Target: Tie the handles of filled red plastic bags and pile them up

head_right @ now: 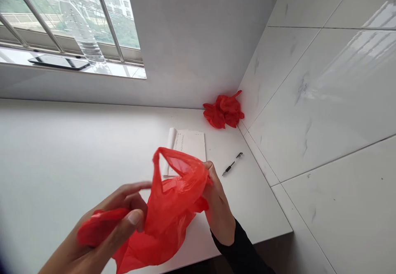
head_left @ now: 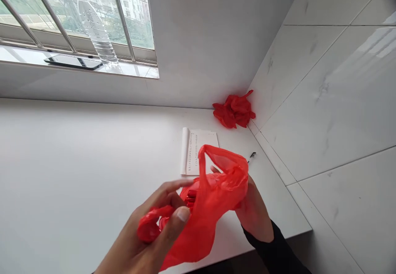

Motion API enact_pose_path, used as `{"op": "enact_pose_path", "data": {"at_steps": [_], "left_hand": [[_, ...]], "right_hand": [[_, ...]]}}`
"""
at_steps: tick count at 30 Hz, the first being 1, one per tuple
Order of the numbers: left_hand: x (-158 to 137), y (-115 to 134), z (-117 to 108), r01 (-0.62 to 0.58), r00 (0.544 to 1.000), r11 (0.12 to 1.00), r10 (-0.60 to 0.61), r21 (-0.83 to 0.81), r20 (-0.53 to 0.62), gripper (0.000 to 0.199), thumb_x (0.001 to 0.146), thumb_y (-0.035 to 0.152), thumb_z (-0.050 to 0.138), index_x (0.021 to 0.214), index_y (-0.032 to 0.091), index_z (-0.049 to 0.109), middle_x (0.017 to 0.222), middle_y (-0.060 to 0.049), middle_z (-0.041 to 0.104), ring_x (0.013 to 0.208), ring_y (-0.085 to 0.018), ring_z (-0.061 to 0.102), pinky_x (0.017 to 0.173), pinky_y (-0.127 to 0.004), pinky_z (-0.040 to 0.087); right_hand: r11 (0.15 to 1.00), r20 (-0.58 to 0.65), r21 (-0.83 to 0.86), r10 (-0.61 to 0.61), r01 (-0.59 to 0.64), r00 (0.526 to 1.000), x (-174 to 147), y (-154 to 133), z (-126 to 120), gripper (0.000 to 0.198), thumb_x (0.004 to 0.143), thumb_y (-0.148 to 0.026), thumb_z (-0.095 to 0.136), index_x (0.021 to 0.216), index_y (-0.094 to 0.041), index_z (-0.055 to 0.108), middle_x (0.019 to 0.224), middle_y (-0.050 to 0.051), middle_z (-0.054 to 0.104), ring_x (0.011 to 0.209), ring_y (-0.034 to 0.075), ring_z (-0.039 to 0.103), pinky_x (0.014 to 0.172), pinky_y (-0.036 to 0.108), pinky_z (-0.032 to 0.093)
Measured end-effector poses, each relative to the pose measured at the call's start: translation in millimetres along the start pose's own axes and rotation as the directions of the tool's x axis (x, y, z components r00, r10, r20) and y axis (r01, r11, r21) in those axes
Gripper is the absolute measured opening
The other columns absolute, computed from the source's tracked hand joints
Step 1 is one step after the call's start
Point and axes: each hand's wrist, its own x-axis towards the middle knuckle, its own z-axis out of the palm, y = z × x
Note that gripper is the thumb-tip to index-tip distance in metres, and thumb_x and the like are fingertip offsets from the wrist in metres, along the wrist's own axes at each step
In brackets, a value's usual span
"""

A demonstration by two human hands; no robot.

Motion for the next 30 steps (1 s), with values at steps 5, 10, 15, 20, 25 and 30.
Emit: {"op": "enact_pose_path", "data": {"at_steps": [5, 10, 15, 20, 25, 30], "left_hand": [[6.4, 3.6, 30.2, -0.148, 0.988, 0.989, 0.147, 0.027, 0.041, 0.023, 0.090, 0.044, 0.056, 0.083, 0.022, 0.060, 0.074, -0.002, 0.061, 0.066, -0.016, 0.055, 0.060, -0.023, 0.049], [7.1, -3.5, 30.8, -0.095, 0.995, 0.987, 0.092, 0.127, 0.029, 0.030, 0.092, 0.047, 0.053, 0.078, 0.023, 0.062, 0.066, -0.001, 0.055, 0.065, -0.018, 0.052, 0.065, -0.026, 0.048], [4.7, -1.8, 6.5, 0.016, 0.978, 0.973, -0.063, -0.230, -0.198, 0.040, 0.095, 0.058, 0.044, 0.100, 0.025, 0.066, 0.061, 0.000, 0.058, 0.080, -0.023, 0.062, 0.096, -0.033, 0.046], [9.1, -2.0, 4.0, 0.026, 0.958, 0.874, -0.161, -0.486, -0.239, 0.028, 0.092, 0.049, 0.057, 0.108, 0.027, 0.057, 0.042, 0.009, 0.028, 0.050, -0.017, 0.045, 0.077, -0.033, 0.051], [5.5, -5.9, 28.1, 0.011, 0.994, 0.995, -0.021, -0.097, -0.103, 0.036, 0.085, 0.047, 0.064, 0.112, 0.027, 0.050, 0.081, 0.001, 0.058, 0.067, -0.017, 0.055, 0.064, -0.028, 0.048], [1.5, -4.3, 32.7, -0.062, 0.997, 0.966, 0.049, 0.251, 0.057, 0.013, 0.094, 0.037, 0.047, 0.101, 0.026, 0.051, 0.097, -0.004, 0.060, 0.083, -0.021, 0.058, 0.077, -0.031, 0.047]], "right_hand": [[0.983, 0.205, 0.092, -0.173, 0.157, 0.963, -10.5, 10.6, 22.4, 0.093, 0.071, -0.059, 0.083, 0.145, -0.038, 0.031, 0.150, 0.008, 0.041, 0.121, 0.030, 0.057, 0.103, 0.048, 0.049], [0.985, 0.100, -0.094, -0.137, 0.147, 0.985, -8.1, 13.1, 24.6, 0.022, 0.098, -0.041, 0.057, 0.110, -0.026, 0.069, 0.090, 0.006, 0.068, 0.079, 0.021, 0.066, 0.082, 0.040, 0.058], [0.970, -0.084, 0.187, -0.144, 0.158, 0.986, 7.4, 16.8, 3.7, 0.045, 0.101, -0.045, 0.049, 0.063, -0.021, 0.053, 0.060, -0.002, 0.041, 0.057, 0.014, 0.046, 0.083, 0.039, 0.056], [0.976, 0.052, 0.135, -0.177, 0.168, 0.983, 4.7, 18.3, -2.5, 0.051, 0.094, -0.063, 0.053, 0.063, -0.022, 0.046, 0.060, -0.004, 0.028, 0.057, 0.014, 0.039, 0.067, 0.035, 0.051], [0.992, 0.210, -0.103, -0.049, 0.072, 0.976, -11.2, 7.4, 17.6, 0.080, 0.074, -0.029, 0.086, 0.140, -0.039, 0.042, 0.065, -0.008, 0.054, 0.060, 0.016, 0.057, 0.071, 0.036, 0.056], [0.972, 0.258, -0.190, -0.084, 0.136, 0.963, -12.2, -2.7, 24.6, 0.016, 0.080, -0.030, 0.079, 0.094, -0.027, 0.071, 0.082, 0.000, 0.069, 0.075, 0.021, 0.067, 0.068, 0.033, 0.056]]}}
